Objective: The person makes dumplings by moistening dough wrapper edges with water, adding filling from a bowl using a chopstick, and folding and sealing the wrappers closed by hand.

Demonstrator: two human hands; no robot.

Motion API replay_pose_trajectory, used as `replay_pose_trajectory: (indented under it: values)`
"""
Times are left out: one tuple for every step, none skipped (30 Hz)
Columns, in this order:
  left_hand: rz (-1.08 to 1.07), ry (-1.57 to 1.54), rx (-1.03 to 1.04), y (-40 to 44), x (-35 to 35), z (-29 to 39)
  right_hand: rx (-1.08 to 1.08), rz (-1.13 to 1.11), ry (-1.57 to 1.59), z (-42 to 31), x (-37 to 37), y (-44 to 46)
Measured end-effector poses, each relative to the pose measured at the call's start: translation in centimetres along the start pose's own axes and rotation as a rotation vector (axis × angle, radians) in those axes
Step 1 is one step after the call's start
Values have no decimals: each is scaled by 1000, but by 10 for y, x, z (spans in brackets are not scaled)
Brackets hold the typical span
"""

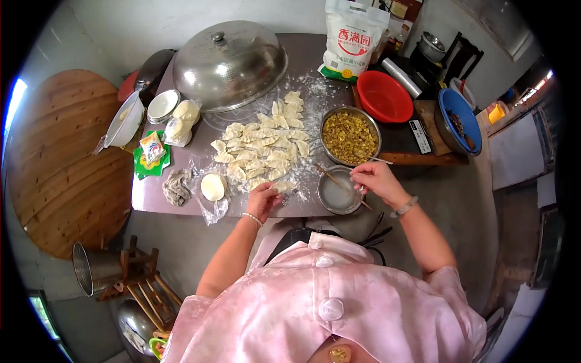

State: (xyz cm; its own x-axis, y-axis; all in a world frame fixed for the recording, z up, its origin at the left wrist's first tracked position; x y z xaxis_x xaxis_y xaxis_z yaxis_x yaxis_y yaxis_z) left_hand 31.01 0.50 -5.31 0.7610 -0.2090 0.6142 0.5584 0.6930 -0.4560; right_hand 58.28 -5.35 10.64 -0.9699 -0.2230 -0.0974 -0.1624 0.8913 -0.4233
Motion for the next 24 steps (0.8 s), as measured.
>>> replay_pose_trajectory:
  values:
    - [25,-4,-2,1,-5,0,-6,3,10,2,-2,-1]
    - [50,-8,-4,3,-9,-1,-12,5,20,3,-3,-2]
    - [75,-12,-6,5,-13,-1,-6,12,18,5,-5,-2]
    - [84,32,-8,9,-14,-2,0,19,16,7,-6,-3]
    - [93,77,-11,14,-12,-2,8,26,16,9,-9,-3]
    - [100,123,-12,21,-10,-2,10,25,22,11,-11,-2]
    - [91,101,-13,31,-11,-6,12,26,27,14,-14,-2]
    - [80,77,-14,37,-5,-6,15,29,31,16,-16,-3]
    - [68,54,-15,43,1,-6,20,35,35,16,-19,-4]
    - [152,55,-39,45,-1,-9,25,39,40,17,-21,-6]
    - [142,39,-31,53,2,-9,30,41,45,17,-22,-6]
    - [133,24,-24,61,1,-10,34,44,42,19,-25,-6]
    - [125,7,-17,69,0,-11,41,46,38,22,-29,-5]
    - [117,-10,-10,74,3,-10,47,48,35,24,-31,-5]
    - [134,-27,-20,77,4,-11,48,51,37,25,-33,-4]
    - [150,-41,-30,81,4,-11,48,55,41,26,-35,-4]
    - [166,-56,-44,85,5,-12,51,60,45,28,-37,-3]
    - [158,-71,-43,93,5,-14,53,59,59,30,-38,-4]
    - [147,-85,-41,104,5,-15,53,62,72,31,-38,-4]
    - [136,-99,-43,112,9,-15,55,66,86,34,-38,-6]
    - [117,-103,-41,121,14,-15,63,67,91,36,-39,-9]
    - [99,-108,-35,133,19,-12,69,67,94,36,-40,-11]
    - [81,-113,-28,144,24,-7,73,65,96,37,-40,-12]
    - [30,-120,0,159,31,-1,85,75,101,40,-44,-13]
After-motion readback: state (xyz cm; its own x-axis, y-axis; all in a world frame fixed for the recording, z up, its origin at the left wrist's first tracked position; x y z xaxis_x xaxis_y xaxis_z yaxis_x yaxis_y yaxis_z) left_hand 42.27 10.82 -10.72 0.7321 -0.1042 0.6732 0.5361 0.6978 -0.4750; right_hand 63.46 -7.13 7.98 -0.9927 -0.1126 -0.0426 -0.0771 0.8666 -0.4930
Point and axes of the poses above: each hand's wrist, its own y-axis towards the middle knuckle, its own x-axis out of the palm, z = x × y, the point moved 10 cm from there along y, towards the middle knuckle, and after that the axes turned 13 degrees about -z, right-handed, at the moved point
